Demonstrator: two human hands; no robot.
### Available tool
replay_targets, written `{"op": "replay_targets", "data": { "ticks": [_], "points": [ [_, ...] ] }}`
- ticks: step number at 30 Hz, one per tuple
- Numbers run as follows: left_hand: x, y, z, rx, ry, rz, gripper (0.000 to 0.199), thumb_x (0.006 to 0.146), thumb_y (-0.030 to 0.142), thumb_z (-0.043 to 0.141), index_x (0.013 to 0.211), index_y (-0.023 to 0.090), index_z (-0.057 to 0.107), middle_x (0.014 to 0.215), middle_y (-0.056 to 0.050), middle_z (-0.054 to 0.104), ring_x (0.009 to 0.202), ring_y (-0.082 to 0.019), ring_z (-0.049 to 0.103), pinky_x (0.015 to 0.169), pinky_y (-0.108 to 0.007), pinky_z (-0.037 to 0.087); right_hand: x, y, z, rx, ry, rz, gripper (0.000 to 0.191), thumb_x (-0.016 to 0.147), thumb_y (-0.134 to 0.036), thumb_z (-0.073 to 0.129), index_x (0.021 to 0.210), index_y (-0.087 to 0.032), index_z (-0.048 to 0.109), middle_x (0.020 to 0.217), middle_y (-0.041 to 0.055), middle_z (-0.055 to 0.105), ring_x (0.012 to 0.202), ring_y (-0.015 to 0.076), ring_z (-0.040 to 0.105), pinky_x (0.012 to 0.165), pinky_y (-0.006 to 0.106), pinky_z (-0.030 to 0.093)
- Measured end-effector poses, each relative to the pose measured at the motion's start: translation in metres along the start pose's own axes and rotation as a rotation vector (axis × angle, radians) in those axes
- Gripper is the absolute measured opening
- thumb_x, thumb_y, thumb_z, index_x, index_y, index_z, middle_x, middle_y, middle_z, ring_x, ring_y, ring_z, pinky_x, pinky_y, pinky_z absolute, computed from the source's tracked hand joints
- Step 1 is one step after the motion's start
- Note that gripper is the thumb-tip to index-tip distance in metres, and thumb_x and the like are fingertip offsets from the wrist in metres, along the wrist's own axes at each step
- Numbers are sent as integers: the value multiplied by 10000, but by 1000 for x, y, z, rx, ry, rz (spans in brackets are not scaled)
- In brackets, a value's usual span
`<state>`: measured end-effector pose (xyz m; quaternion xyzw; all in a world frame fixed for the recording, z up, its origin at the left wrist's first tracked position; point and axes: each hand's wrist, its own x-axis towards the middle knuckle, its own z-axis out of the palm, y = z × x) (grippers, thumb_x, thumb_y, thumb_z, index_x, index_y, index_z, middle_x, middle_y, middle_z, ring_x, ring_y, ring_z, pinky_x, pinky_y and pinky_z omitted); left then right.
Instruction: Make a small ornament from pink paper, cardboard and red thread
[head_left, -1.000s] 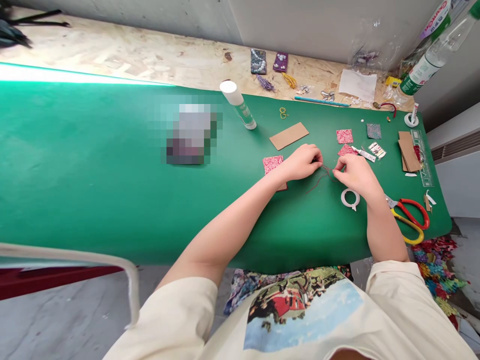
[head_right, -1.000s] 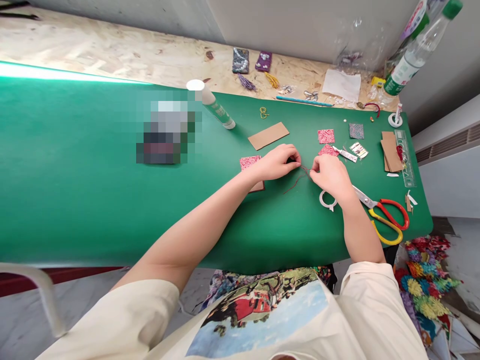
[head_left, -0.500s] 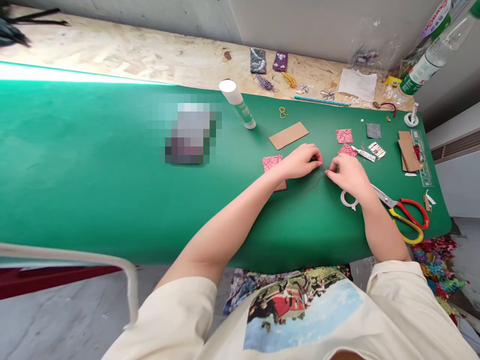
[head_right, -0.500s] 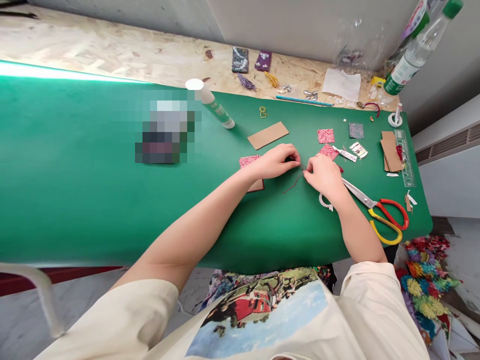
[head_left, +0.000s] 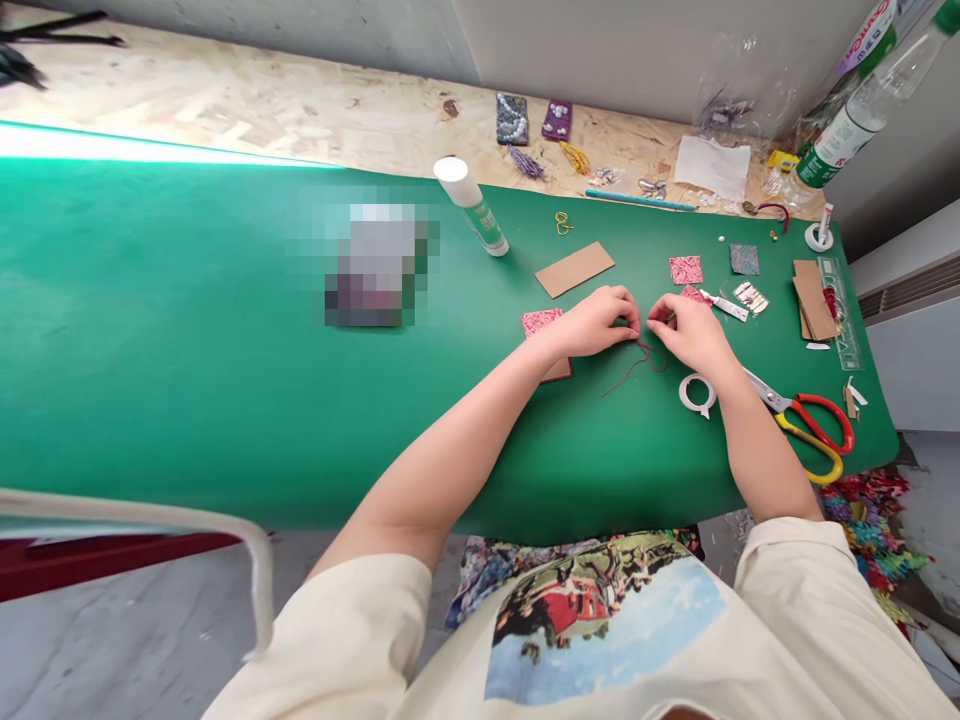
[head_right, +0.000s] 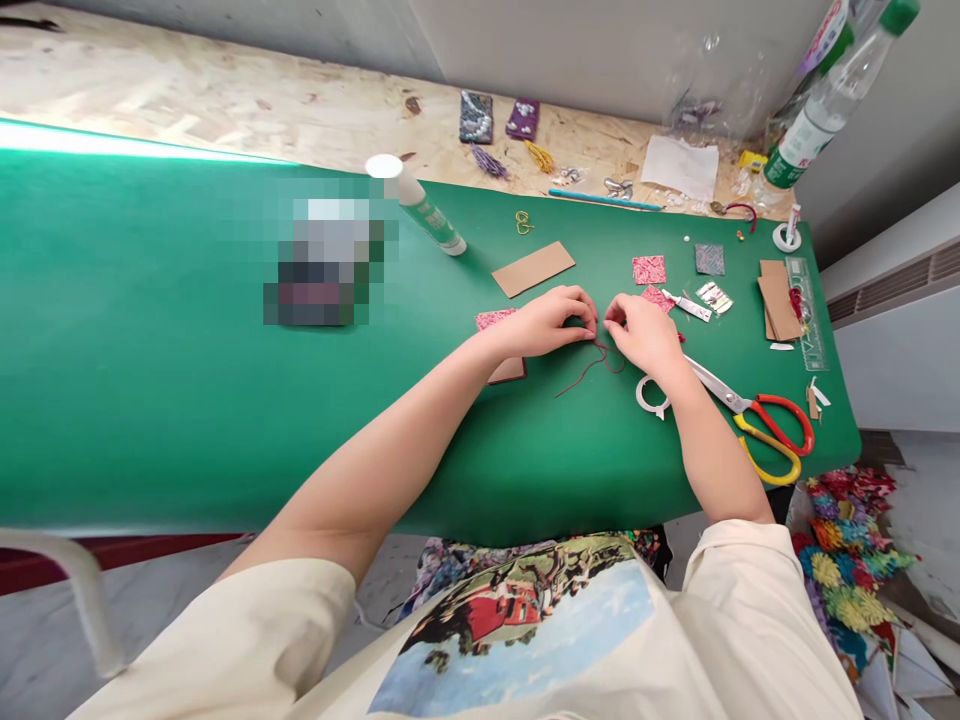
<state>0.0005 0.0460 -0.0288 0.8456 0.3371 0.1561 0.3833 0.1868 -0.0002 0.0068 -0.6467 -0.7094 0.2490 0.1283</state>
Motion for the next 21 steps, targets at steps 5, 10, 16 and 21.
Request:
{"op": "replay_targets", "data": {
  "ticks": [5,10,16,21],
  "points": [
    [-2,-3,-1,-22,-7,8,102,831,242,637,821,194,726,1084,-73,636,1073,-235,609,1033,-405,484,6,6,3,-6,-33,-53,20,833,-191,680,820,-194,696,882,35,718,718,163,600,696,288,429],
    [-2,-6,-1,-52,8,25,101,851,231,628,824,185,714,1098,-80,651,1073,-224,624,1026,-388,492,1,3,2,-16,-71,-127,56,845,-184,649,826,-185,701,911,46,692,721,159,579,723,292,423],
    [-3,-7,-2,-84,21,32,96,866,223,613,820,188,691,1101,-75,665,1077,-214,636,1026,-379,497,-3,-1,2,14,-107,-135,134,818,-115,580,852,-176,695,909,57,696,725,164,601,709,286,438],
    [-4,-8,-5,-119,-5,30,102,853,245,624,809,188,697,1121,-80,662,1090,-219,641,1032,-381,495,-1,2,3,69,-136,-114,127,841,-141,576,866,-179,694,879,47,736,749,163,639,708,278,457]
  ]
}}
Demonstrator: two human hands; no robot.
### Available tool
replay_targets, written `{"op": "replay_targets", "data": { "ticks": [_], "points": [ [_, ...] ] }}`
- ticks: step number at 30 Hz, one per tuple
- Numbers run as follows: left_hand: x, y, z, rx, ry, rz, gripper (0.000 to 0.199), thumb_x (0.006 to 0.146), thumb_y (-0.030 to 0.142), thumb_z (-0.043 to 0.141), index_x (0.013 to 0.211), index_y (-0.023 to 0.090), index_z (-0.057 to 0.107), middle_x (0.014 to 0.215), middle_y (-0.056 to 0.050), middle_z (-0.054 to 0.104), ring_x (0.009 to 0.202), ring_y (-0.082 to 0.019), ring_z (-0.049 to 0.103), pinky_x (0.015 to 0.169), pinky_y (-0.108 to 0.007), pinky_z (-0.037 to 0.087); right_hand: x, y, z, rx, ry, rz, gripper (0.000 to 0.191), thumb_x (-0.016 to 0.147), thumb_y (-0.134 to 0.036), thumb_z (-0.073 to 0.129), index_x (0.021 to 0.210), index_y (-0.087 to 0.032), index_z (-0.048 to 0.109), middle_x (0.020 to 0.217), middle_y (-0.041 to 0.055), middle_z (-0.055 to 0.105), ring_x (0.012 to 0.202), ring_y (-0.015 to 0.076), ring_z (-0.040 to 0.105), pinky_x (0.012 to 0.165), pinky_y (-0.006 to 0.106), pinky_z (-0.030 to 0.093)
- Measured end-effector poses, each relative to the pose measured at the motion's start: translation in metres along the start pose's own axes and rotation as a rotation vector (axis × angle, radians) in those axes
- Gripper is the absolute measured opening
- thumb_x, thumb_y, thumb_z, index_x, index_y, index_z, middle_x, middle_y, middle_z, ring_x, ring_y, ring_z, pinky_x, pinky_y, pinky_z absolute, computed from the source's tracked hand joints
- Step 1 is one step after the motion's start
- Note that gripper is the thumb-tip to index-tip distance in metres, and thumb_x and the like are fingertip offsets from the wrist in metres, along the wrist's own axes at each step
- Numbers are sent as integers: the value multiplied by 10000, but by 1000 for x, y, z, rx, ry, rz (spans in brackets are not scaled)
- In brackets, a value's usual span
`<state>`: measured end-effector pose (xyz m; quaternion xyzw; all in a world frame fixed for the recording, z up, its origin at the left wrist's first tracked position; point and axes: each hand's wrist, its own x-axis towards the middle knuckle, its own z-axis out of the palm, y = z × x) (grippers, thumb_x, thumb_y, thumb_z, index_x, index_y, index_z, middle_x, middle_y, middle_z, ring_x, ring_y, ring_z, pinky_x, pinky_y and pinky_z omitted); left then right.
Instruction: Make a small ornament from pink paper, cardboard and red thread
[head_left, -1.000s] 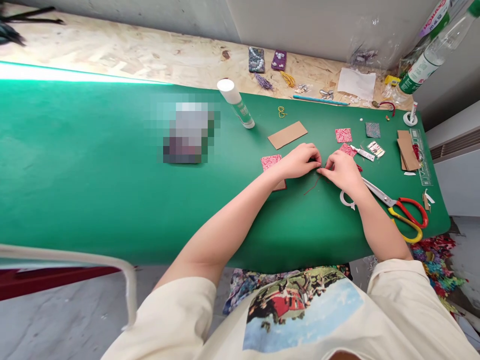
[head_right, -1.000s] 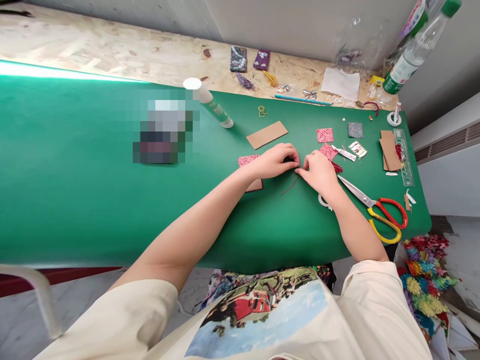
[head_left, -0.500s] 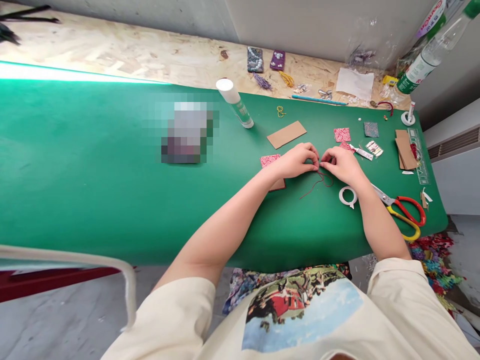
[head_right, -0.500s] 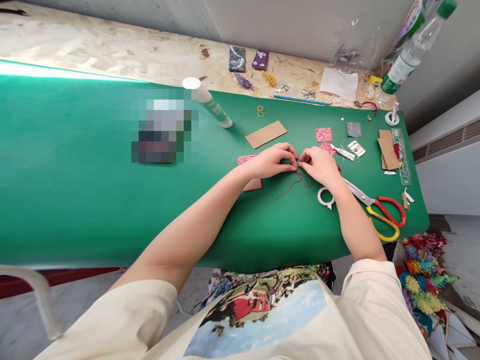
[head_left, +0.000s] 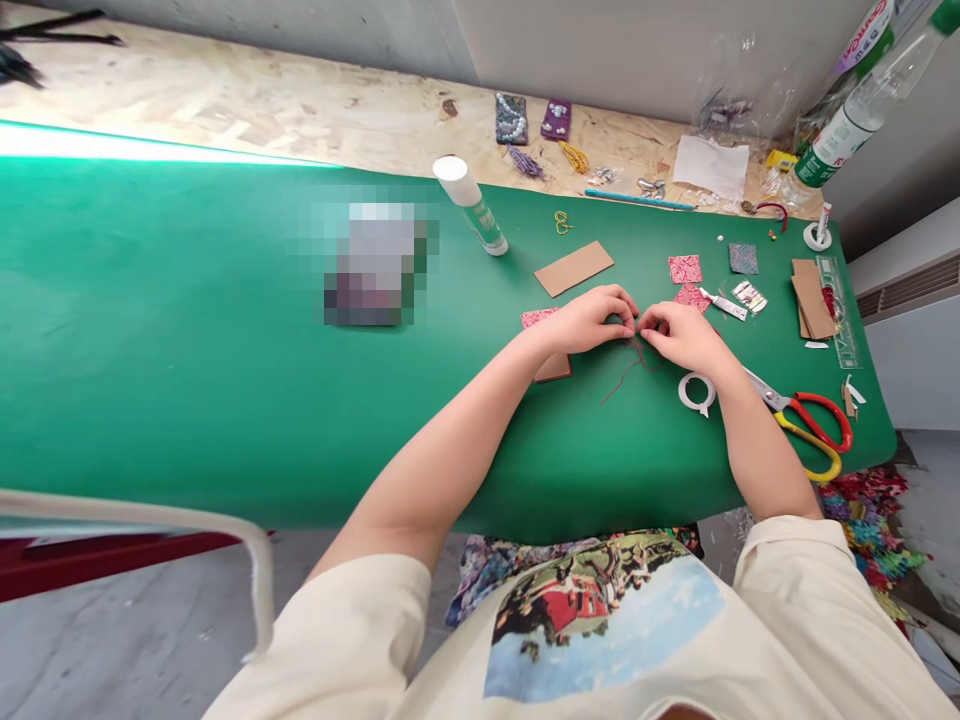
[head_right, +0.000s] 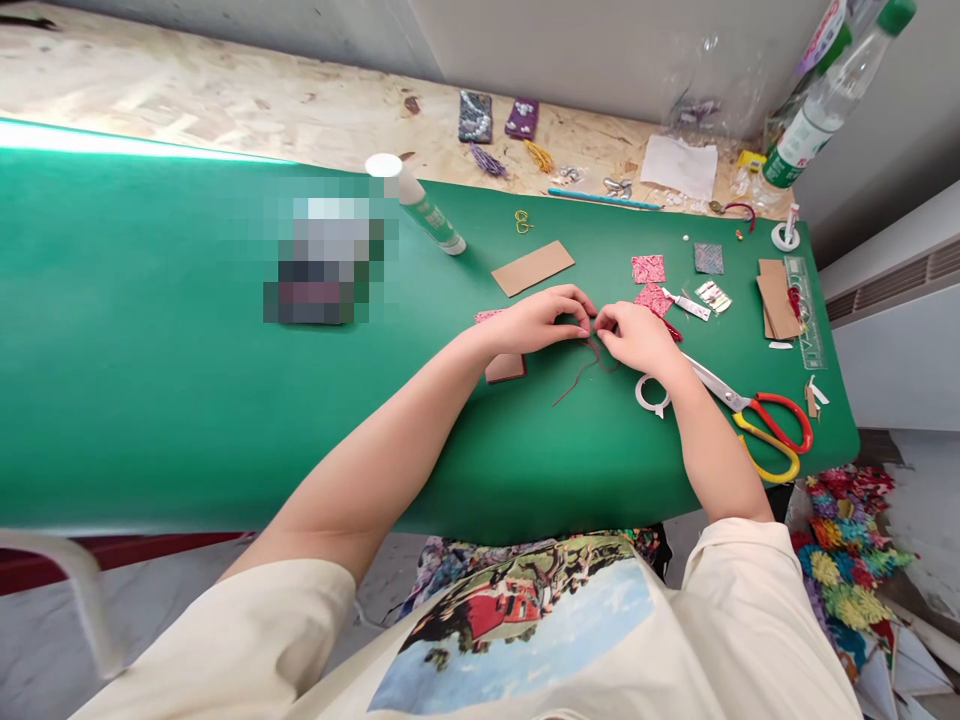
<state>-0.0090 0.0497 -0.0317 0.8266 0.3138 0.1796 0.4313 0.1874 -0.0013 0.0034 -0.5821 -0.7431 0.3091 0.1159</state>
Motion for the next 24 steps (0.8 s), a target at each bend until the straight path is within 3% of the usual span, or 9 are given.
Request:
{"op": "replay_targets", "data": {
  "ticks": [3,6,16,24],
  "points": [
    [0,0,-1,-20,3,-13,122,860,261,608,808,180,684,1122,-86,663,1077,-217,645,1024,-378,497,0,1,2,144,-24,17,110,817,-165,616,915,-183,663,859,28,749,775,159,682,722,268,487],
    [0,0,-2,-38,9,-29,120,857,264,604,806,180,672,1115,-84,667,1067,-214,645,1021,-377,500,-1,-1,6,297,-18,42,221,753,-227,715,931,-197,588,842,7,729,737,156,681,705,274,513],
    [-1,-1,-5,-83,-6,-31,175,846,335,605,822,176,672,1109,-96,660,1085,-229,642,1041,-384,484,0,-15,16,334,92,79,213,724,-99,612,782,-240,463,696,-37,655,641,154,672,675,283,531],
    [-1,-3,-5,-75,-18,-29,250,828,407,587,818,172,672,1127,-114,651,1097,-261,640,1045,-427,475,2,-8,14,347,81,99,128,702,-64,643,702,-190,622,670,-13,694,637,154,680,700,283,539]
  ]
}}
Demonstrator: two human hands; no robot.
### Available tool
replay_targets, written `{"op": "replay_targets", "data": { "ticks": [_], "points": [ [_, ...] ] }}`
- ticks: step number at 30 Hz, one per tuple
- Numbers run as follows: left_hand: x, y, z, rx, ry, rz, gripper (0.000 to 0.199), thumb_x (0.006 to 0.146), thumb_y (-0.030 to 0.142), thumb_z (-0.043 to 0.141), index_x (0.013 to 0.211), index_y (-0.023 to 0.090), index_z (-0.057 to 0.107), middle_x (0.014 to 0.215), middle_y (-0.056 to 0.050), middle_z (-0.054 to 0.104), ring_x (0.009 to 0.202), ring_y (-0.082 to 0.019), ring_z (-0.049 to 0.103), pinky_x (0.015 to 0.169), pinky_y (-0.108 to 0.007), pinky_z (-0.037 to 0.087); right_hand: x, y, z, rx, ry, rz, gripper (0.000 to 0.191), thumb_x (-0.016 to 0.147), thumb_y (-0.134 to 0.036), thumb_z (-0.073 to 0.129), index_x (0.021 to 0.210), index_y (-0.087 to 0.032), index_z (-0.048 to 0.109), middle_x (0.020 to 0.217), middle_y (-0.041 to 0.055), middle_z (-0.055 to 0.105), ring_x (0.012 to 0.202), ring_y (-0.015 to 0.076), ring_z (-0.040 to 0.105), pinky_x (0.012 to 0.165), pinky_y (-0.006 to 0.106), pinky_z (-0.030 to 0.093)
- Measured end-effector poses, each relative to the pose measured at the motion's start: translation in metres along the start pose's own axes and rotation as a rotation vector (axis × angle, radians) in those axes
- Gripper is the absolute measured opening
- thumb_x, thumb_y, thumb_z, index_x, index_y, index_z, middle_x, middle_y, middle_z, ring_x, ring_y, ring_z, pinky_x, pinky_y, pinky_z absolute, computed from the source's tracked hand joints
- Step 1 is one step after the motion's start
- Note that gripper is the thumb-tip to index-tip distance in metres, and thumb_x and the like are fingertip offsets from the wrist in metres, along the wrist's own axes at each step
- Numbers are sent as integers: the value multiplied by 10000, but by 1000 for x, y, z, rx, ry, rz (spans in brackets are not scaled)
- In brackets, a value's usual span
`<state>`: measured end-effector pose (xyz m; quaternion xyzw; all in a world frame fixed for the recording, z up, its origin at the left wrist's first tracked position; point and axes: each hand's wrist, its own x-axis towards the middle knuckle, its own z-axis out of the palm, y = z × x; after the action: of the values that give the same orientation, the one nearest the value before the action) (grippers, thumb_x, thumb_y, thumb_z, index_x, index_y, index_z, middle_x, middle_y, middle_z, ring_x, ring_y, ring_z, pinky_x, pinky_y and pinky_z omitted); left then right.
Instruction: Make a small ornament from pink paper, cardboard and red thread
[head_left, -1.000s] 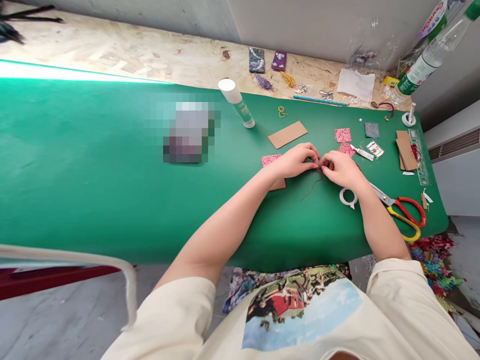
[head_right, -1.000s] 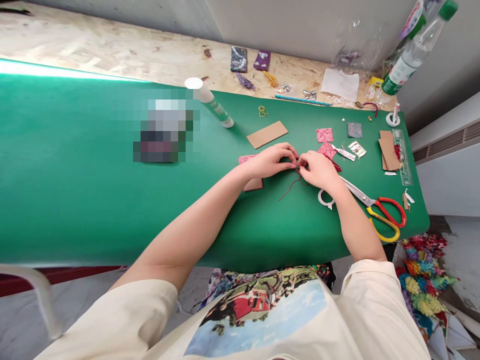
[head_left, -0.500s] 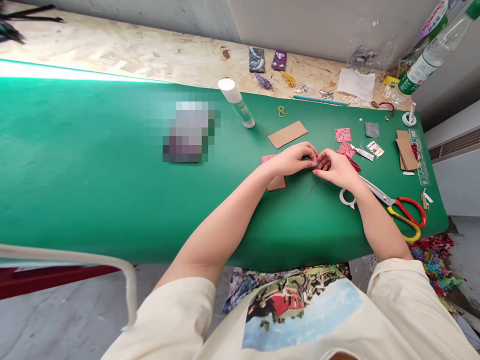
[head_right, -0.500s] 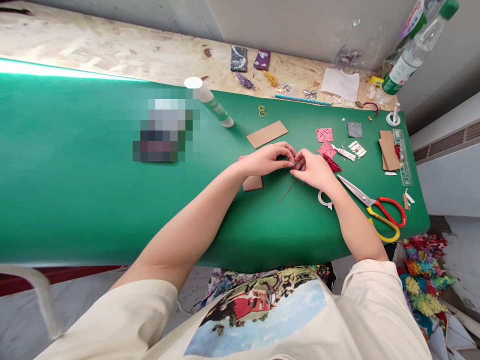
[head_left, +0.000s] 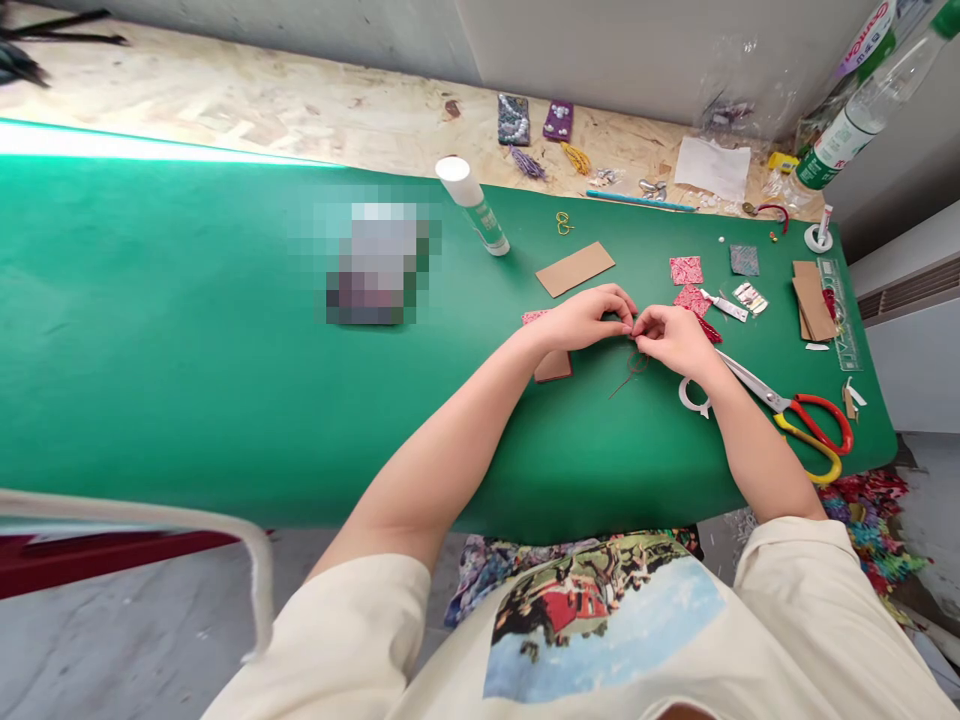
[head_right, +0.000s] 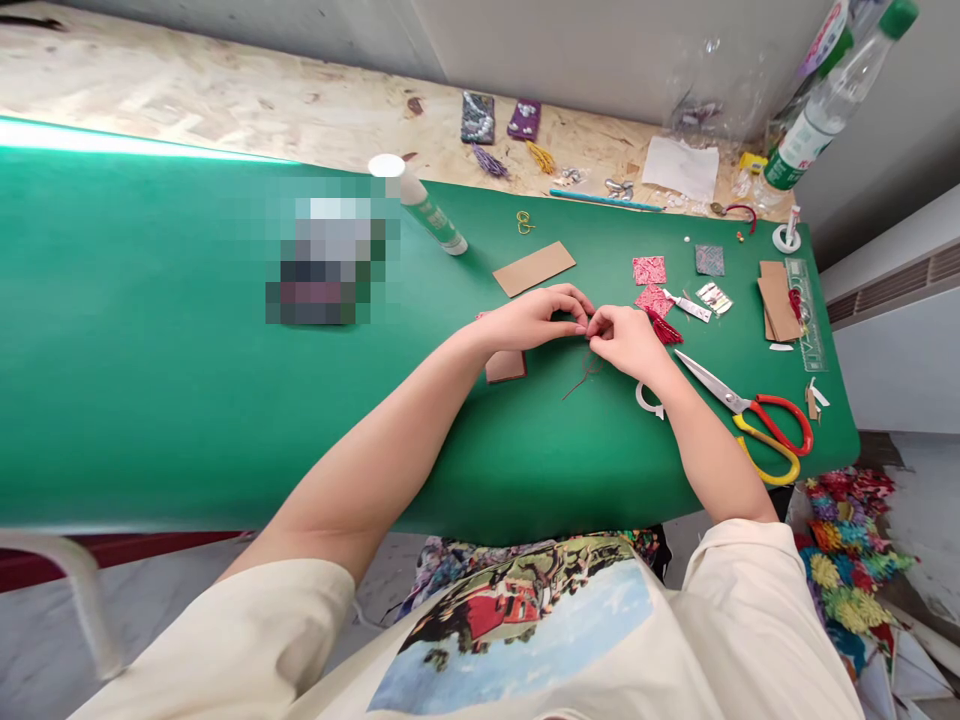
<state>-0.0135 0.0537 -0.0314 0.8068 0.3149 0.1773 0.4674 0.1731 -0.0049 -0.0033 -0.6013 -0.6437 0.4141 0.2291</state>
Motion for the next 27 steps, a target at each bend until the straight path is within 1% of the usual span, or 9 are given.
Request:
{"op": "replay_targets", "data": {
  "ticks": [4,7,10,13,17,21,24,26,27],
  "points": [
    [-1,0,-1,14,1,-5,249,826,408,582,809,177,672,1154,-113,651,1111,-264,637,1051,-436,474,3,5,-3,29,-23,29,23,744,-145,704,739,-164,715,647,15,736,636,172,715,666,274,556],
    [-2,1,-1,21,8,-11,244,827,408,589,810,180,673,1161,-108,654,1116,-259,637,1055,-434,476,3,8,-6,17,-18,25,76,774,-174,694,772,-155,768,720,47,784,714,197,745,682,279,558],
    [-3,2,-1,25,13,-14,229,830,390,590,819,181,682,1154,-102,661,1101,-249,645,1051,-428,480,2,8,-10,-37,-10,11,172,794,-139,644,831,-158,810,800,59,816,788,213,765,729,288,564],
    [-3,3,0,29,20,-13,206,827,363,591,814,181,686,1155,-101,667,1098,-246,647,1049,-423,479,1,6,-14,-65,-30,19,245,784,-88,614,872,-158,832,858,67,831,836,223,780,792,301,585],
    [-4,5,0,31,28,-10,207,819,357,595,808,174,691,1153,-110,674,1094,-255,653,1038,-428,485,1,4,-17,-29,-40,43,257,759,-60,631,875,-160,838,887,69,834,873,230,786,852,322,604],
    [-5,2,2,29,45,-7,182,809,338,600,803,181,692,1134,-97,688,1079,-243,662,1028,-415,497,1,3,-18,-26,-25,64,228,750,-61,656,854,-158,835,854,69,829,851,228,782,852,330,604],
    [-4,1,3,23,77,-15,180,800,325,598,831,172,687,1086,-103,693,1030,-237,672,984,-405,523,1,3,-19,-18,-13,60,205,738,-56,665,818,-162,821,815,58,820,816,215,774,821,313,599],
    [-6,11,3,25,140,-14,236,797,305,578,940,144,675,1065,-125,680,971,-235,673,929,-410,545,1,4,-19,-29,3,51,194,723,-48,674,813,-157,807,791,53,810,786,204,764,799,304,592],
    [-10,21,4,30,207,-5,286,795,278,560,1023,133,653,1117,-139,660,960,-228,667,925,-417,545,2,4,-19,-40,13,48,190,717,-47,679,818,-153,801,775,50,803,768,199,757,789,302,589]
  ]
}}
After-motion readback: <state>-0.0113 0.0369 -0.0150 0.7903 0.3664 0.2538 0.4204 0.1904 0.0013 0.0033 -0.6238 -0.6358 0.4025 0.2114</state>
